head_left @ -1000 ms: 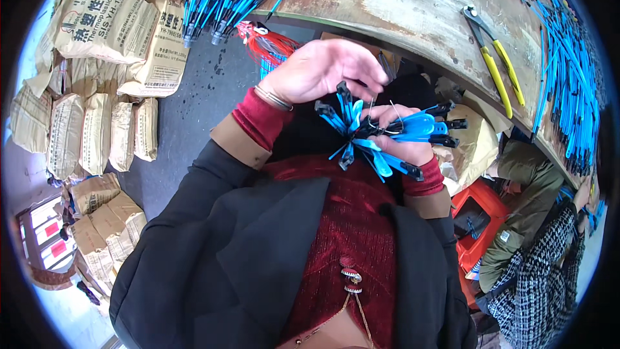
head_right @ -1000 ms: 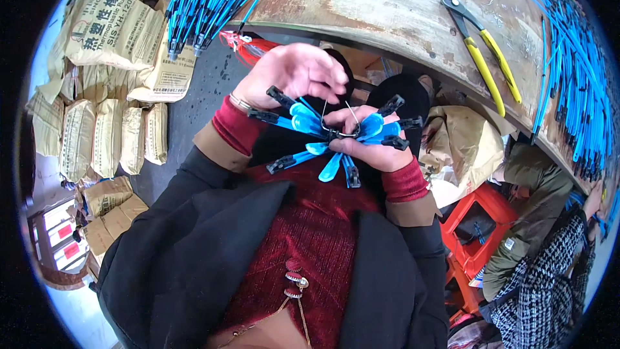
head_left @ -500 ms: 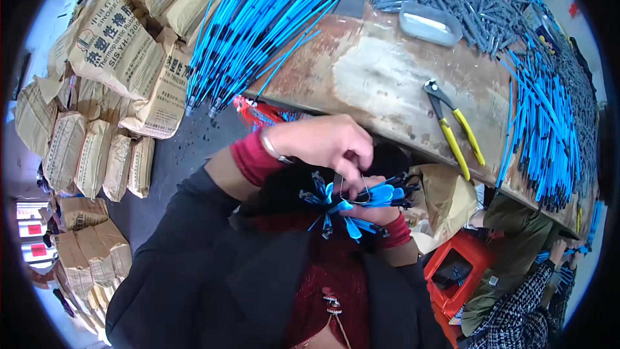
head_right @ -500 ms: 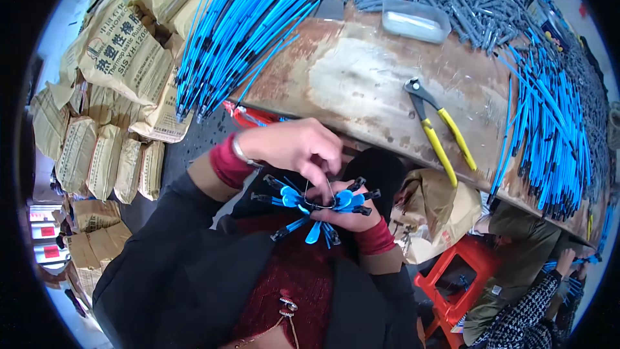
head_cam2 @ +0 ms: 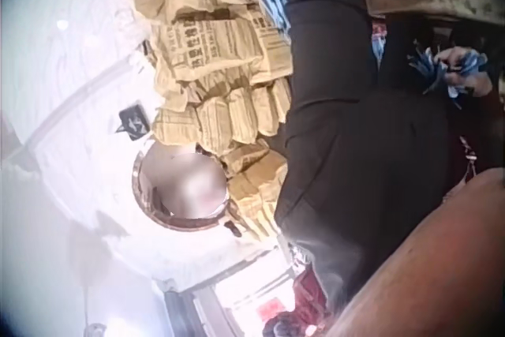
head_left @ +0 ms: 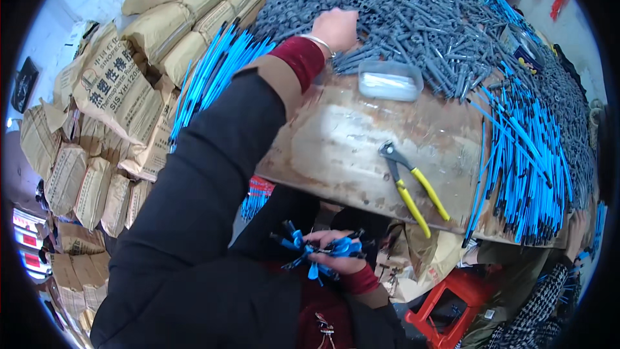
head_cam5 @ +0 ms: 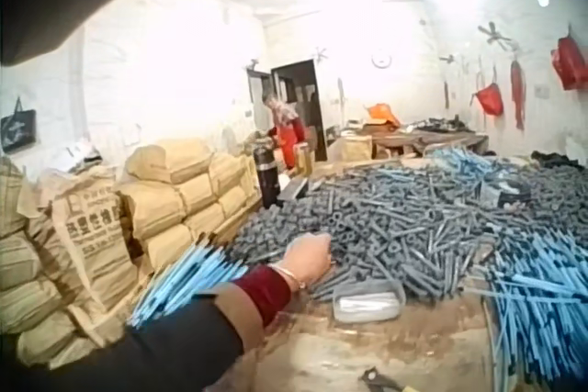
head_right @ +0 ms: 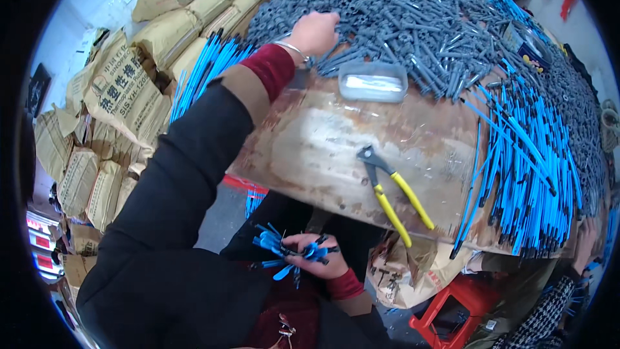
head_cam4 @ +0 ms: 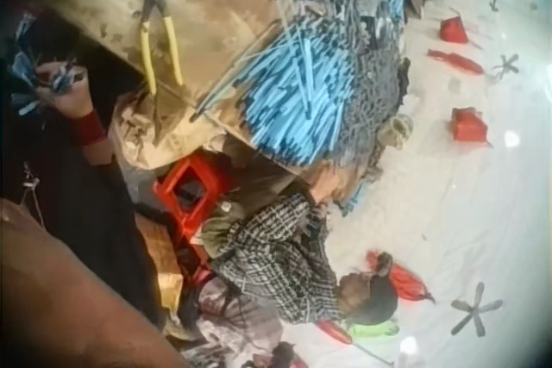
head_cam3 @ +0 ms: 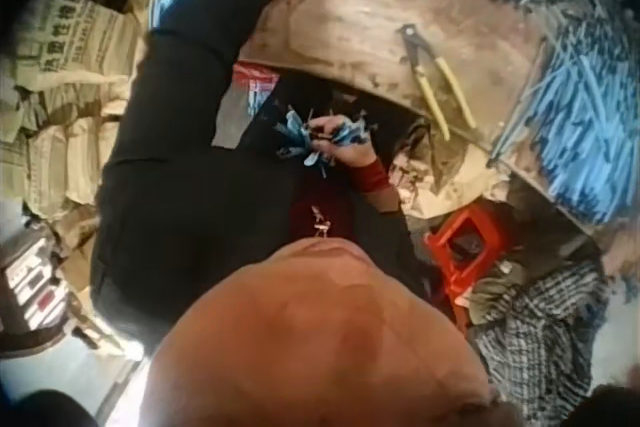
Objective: The person assembles blue plastic industrial components and connectors at a production workbench using pliers.
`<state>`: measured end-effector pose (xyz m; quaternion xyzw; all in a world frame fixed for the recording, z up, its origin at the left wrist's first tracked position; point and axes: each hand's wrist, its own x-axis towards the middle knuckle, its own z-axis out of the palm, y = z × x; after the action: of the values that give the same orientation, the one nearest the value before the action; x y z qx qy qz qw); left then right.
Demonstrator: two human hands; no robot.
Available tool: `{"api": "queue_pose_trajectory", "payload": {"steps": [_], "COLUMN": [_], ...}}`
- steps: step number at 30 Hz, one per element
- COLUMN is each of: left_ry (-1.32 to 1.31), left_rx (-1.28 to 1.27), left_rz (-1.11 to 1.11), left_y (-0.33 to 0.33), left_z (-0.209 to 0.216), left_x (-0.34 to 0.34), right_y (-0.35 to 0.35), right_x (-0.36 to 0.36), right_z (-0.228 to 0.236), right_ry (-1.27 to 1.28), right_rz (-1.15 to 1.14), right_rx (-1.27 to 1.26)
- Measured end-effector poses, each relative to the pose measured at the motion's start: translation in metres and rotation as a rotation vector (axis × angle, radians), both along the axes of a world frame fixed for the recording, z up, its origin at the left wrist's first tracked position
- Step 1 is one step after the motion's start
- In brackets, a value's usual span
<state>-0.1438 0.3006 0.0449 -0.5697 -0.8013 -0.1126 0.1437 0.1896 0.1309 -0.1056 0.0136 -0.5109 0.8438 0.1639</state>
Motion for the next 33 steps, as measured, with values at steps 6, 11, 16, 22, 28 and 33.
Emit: {"api": "queue_pose_trajectory", "payload": {"steps": [6, 11, 16, 22, 28, 33], "left_ry": [0.111, -0.010, -0.825, -1.053, -1.760, -1.820], "left_rx": [-0.099, 0.238, 0.123, -0.007, 0.006, 0.004], "left_rz": [0.109, 0.007, -0.467, -0.539, -0.461, -0.650], "left_y": [0.039, 0.014, -0.092, -0.242, -0.306, -0.321], "left_z": [-0.029, 0.033, 0.091, -0.009, -0.077, -0.091], "left_x": [-0.002, 0.009, 0.088, 0.127, 0.139, 0.139], "right_y": [0.006, 0.008, 0.007, -0.011, -0.030, -0.042], "right_x": [-0.001, 0.000, 0.003, 0.000, -0.009, -0.012], "right_z": [-0.009, -0.004, 0.009, 0.012, 0.018, 0.018], "right_ry": [-0.006, 0.010, 0.038, 0.039, -0.014, -0.106], "right_rz": [-0.060, -0.058, -0.174, -0.232, -0.183, -0.139], "right_rx": [0.028, -0.011, 0.095, 0.155, 0.429, 0.274]}}
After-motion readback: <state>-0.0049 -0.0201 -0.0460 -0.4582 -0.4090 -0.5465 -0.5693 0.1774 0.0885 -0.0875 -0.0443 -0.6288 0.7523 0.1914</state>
